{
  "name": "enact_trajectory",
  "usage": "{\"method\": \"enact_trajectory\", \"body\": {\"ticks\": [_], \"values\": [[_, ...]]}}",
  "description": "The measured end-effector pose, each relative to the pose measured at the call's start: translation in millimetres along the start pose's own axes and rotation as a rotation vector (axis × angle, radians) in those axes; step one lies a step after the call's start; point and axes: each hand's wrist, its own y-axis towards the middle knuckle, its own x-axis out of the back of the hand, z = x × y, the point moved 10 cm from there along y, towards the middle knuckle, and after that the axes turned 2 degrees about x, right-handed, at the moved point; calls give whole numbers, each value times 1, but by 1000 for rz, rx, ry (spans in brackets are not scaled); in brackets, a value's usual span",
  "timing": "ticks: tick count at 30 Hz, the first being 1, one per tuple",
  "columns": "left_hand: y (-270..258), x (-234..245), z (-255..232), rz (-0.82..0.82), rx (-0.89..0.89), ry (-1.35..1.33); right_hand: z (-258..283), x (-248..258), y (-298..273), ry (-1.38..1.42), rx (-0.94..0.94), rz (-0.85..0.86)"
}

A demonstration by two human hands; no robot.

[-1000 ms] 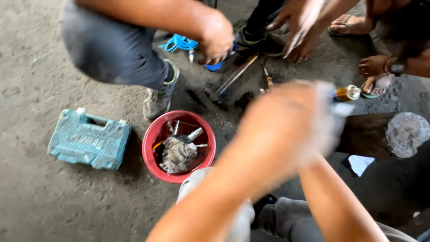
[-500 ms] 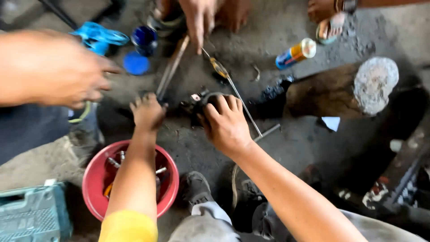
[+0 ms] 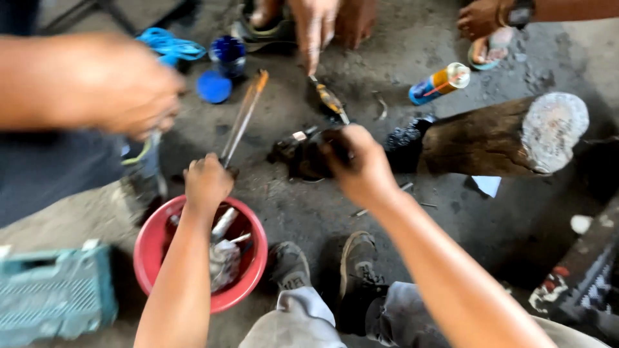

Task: Disassembling and repairing a mechanical component using various hand tools on a workshop floor

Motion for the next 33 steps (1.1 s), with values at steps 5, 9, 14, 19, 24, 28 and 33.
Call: {"method": "enact_trajectory", "body": {"ticks": [5,9,14,19,24,28,33], "values": [[-118,102,37,222,230,-70,30,47,9,76,246,5],[-201,221,-8,256,194,-56,130,77,24,148,451,135],[-239,346,-158,-128,-666,166,206,61,-8,163,466,728],[-223,399,-215,-293,-664,-428,154,116,10,126,148,384],[-164,309,-172,-649,-696,-1238,85,156,21,322,-72,3],[-108,138,-201,-270,-384,-576,102,179,16,417,97,-145],[-86,96,-193,-330,-339,-540,134,188,16,521,255,-186]]}}
